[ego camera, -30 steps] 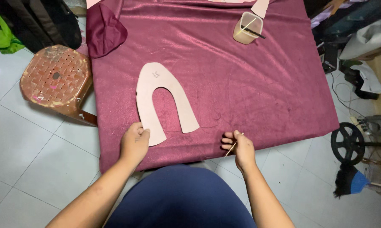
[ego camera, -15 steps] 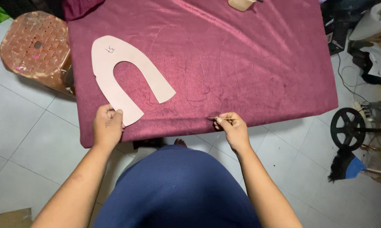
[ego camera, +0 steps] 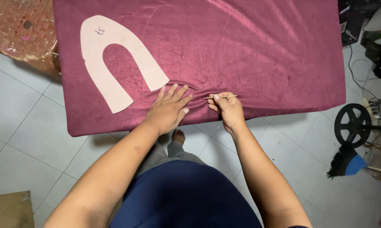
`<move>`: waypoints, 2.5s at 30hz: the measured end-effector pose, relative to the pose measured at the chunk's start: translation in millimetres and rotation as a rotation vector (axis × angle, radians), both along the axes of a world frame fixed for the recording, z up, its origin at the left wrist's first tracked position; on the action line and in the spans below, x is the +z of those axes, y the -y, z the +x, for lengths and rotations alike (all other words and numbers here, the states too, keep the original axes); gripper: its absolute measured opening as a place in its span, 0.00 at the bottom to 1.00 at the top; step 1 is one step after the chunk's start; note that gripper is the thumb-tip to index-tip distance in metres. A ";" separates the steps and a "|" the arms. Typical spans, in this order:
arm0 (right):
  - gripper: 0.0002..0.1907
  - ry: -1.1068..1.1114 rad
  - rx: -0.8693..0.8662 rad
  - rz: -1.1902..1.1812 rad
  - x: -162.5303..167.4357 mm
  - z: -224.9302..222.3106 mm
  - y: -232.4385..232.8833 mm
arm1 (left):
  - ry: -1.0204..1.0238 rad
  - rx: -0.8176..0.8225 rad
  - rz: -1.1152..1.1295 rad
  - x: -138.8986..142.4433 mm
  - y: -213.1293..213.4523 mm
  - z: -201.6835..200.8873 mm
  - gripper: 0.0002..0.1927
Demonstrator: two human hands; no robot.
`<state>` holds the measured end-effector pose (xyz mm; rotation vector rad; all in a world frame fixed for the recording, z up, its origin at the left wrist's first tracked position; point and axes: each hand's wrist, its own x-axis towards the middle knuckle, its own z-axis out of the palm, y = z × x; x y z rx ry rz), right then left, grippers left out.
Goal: The person places a U-shaped paper pattern on a maroon fabric and traces its outline with a pencil. They then reposition the pattern and trace it again on a different section of the fabric.
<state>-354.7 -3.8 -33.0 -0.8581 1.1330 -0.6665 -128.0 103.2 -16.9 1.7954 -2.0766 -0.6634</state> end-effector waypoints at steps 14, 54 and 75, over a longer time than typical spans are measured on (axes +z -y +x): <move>0.05 -0.186 0.304 -0.343 -3.9 -5.5 -56.0 | 0.149 0.071 -0.008 -7.9 14.2 0.6 0.34; 0.05 -0.203 0.429 -0.579 10.2 7.7 -59.7 | 0.195 0.070 0.013 -7.7 13.2 -2.9 0.34; 0.05 -0.336 0.490 -0.674 19.3 9.3 -53.7 | 0.186 0.071 0.023 -6.5 12.8 -3.5 0.34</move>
